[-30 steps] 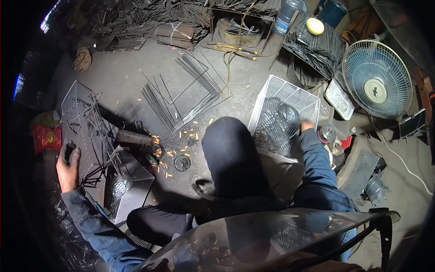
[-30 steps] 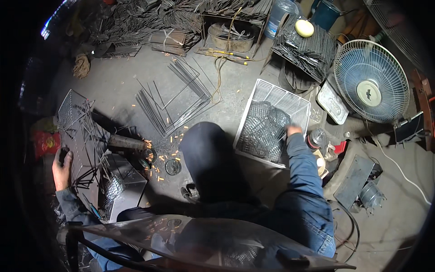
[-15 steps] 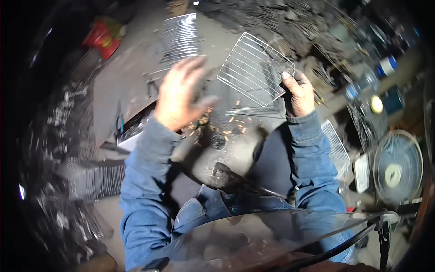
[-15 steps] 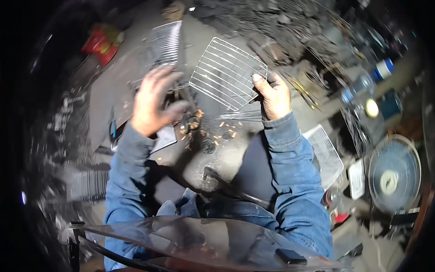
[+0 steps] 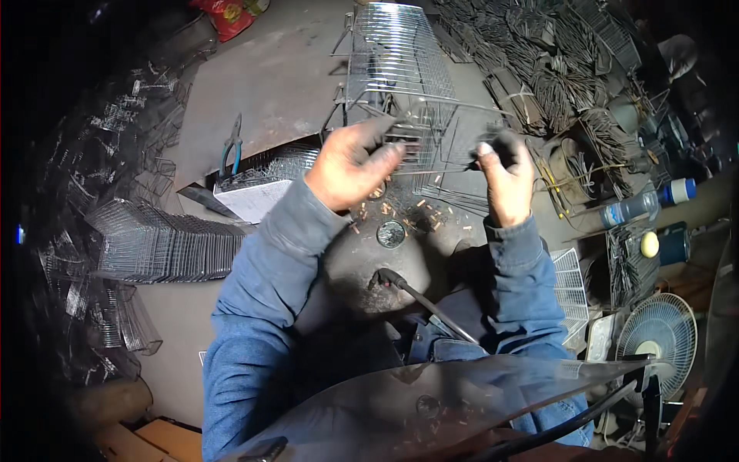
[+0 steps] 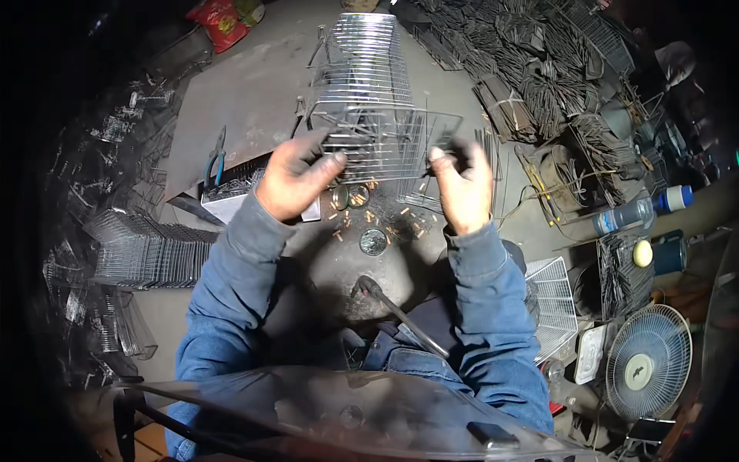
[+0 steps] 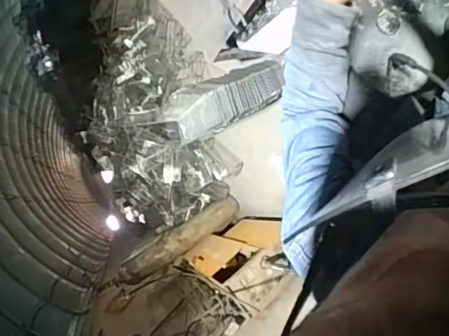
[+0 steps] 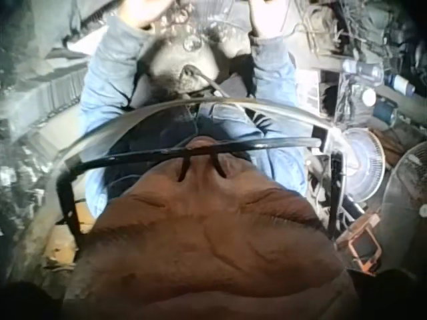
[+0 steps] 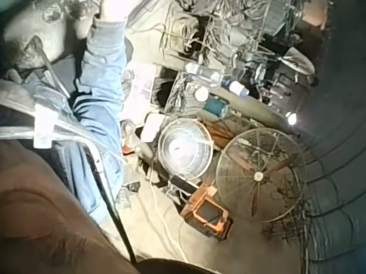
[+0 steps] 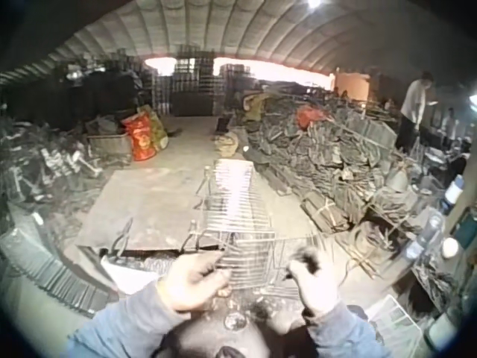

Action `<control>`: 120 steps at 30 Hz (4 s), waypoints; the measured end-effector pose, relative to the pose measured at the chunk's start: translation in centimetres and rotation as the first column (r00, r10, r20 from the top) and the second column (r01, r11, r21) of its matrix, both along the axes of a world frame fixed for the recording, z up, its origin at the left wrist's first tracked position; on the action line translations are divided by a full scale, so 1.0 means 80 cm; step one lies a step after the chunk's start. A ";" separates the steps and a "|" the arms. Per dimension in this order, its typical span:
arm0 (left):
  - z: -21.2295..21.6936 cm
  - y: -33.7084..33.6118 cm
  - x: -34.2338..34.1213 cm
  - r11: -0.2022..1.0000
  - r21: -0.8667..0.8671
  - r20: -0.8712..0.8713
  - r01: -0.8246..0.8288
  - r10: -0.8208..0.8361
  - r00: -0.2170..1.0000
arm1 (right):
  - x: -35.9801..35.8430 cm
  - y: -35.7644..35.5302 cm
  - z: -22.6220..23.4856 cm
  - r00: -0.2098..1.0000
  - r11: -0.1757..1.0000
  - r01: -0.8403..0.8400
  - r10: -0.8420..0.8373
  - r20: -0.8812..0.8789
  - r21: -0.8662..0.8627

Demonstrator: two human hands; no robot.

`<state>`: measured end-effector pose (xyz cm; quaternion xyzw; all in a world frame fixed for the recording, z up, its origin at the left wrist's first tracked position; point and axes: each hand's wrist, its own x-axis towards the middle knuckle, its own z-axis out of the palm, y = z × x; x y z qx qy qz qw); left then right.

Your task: Welding various metal wire mesh frames using a welding torch.

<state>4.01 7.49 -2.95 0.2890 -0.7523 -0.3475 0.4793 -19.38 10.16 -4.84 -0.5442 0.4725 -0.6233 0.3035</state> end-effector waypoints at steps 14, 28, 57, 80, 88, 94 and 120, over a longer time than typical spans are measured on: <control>0.003 -0.055 -0.002 0.809 -0.528 0.245 -0.257 0.435 0.866 | 0.007 -0.068 -0.048 0.855 0.957 0.254 -0.290 -0.430 -0.142; 0.032 -0.072 -0.041 0.687 -0.720 0.466 -0.091 0.577 0.670 | 0.016 -0.064 -0.059 0.892 0.955 0.268 -0.295 -0.343 -0.126; 0.031 -0.092 -0.001 0.802 -0.595 0.709 -0.044 0.550 0.442 | 0.086 0.088 -0.344 0.363 0.441 -0.067 0.846 -0.389 0.895; 0.035 -0.095 0.001 0.867 -0.494 0.778 -0.058 0.471 0.417 | -0.048 0.118 0.048 0.871 0.686 -0.482 0.311 0.380 0.545; 0.035 -0.091 0.006 0.856 -0.514 0.758 -0.056 0.484 0.438 | -0.037 0.124 0.044 0.894 0.697 -0.444 0.300 0.334 0.563; 0.027 -0.100 0.008 0.850 -0.515 0.743 -0.110 0.507 0.437 | -0.037 0.120 0.040 0.873 0.682 -0.483 0.326 0.363 0.549; 0.028 -0.104 0.010 0.817 -0.576 0.722 -0.018 0.519 0.458 | -0.050 0.119 -0.032 0.683 0.637 -0.630 0.182 0.707 0.444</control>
